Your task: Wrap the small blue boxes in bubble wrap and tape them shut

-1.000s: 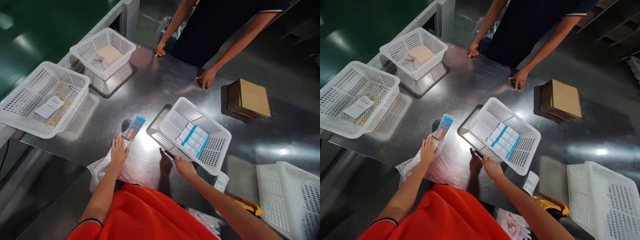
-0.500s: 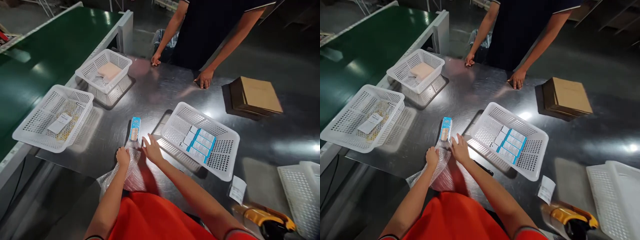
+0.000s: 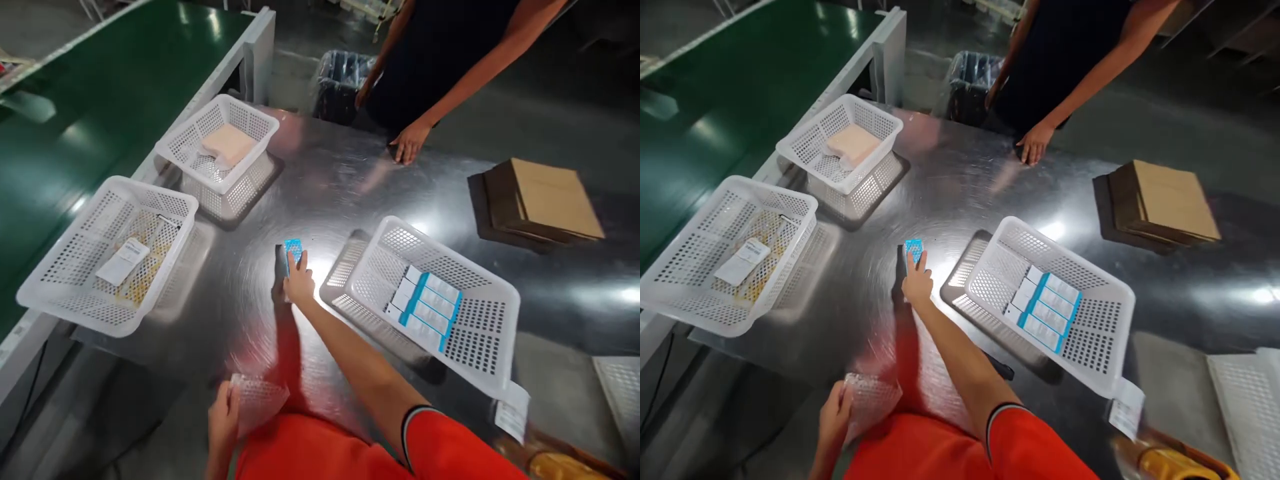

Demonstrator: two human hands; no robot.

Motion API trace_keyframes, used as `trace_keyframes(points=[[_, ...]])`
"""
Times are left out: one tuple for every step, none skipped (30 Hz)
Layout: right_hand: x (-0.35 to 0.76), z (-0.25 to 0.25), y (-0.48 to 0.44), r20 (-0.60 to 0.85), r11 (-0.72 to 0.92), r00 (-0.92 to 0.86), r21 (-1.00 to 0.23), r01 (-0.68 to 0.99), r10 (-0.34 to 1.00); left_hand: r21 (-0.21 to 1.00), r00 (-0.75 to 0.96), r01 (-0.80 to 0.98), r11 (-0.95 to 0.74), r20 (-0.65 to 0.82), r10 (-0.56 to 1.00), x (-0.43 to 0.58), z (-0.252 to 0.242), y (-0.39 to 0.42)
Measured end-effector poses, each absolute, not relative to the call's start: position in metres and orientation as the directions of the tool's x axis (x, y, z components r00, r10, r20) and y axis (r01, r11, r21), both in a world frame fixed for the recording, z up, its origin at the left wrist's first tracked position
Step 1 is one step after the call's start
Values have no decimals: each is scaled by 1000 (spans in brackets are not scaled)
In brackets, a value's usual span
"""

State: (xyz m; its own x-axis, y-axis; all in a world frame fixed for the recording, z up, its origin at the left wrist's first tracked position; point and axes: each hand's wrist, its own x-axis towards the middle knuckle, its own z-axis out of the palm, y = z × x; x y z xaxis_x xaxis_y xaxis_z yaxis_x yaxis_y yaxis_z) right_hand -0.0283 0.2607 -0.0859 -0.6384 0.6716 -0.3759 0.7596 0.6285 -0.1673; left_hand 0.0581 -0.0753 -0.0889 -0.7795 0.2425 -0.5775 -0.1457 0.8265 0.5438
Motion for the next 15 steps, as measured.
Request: trace_keyframes(points=[[-35,-83,280,-353,609,-619,-153,778,702,573,-805,-176,801,-552,218,51,-88,-80],[-43,-78,300,-313,577,-586,-133,806,747,609,-821,-184,771,-527,220,41,-86,-79],[-51,-71,319,-257,545,-556,-119,830,791,641,-831,-182,746,-505,231,31,-82,-74],[-59,-62,336,-199,524,-537,-116,844,820,660,-834,-173,732,-493,248,20,-78,-65],[-65,-52,347,-148,532,-548,-136,836,823,668,-838,-160,727,-481,257,10,-72,-54],[-67,-42,352,-110,576,-599,-186,796,793,672,-844,-142,727,-466,266,2,-66,-44],[-65,-33,349,-88,631,-670,-266,729,737,673,-855,-119,730,-442,269,-5,-61,-33],[-57,-26,338,-82,673,-744,-370,640,663,673,-871,-94,733,-413,268,-10,-56,-24],[-43,-23,319,-82,679,-807,-493,543,585,671,-885,-66,739,-382,268,-14,-51,-17],[-25,-24,295,-88,626,-837,-623,470,541,664,-900,-38,747,-347,263,-17,-47,-12],[-3,-29,266,-135,532,-865,-739,413,484,648,-912,-11,762,-319,258,-19,-43,-9],[21,-36,235,-192,392,-858,-827,403,477,621,-918,13,784,-303,255,-22,-40,-7],[45,-46,205,-266,244,-855,-882,402,446,586,-922,36,810,-292,252,-24,-36,-6],[67,-57,177,-346,83,-852,-910,407,393,550,-920,56,833,-295,257,-25,-32,-5],[86,-66,152,-408,-108,-830,-911,398,380,522,-913,77,849,-305,270,-25,-28,-4]])
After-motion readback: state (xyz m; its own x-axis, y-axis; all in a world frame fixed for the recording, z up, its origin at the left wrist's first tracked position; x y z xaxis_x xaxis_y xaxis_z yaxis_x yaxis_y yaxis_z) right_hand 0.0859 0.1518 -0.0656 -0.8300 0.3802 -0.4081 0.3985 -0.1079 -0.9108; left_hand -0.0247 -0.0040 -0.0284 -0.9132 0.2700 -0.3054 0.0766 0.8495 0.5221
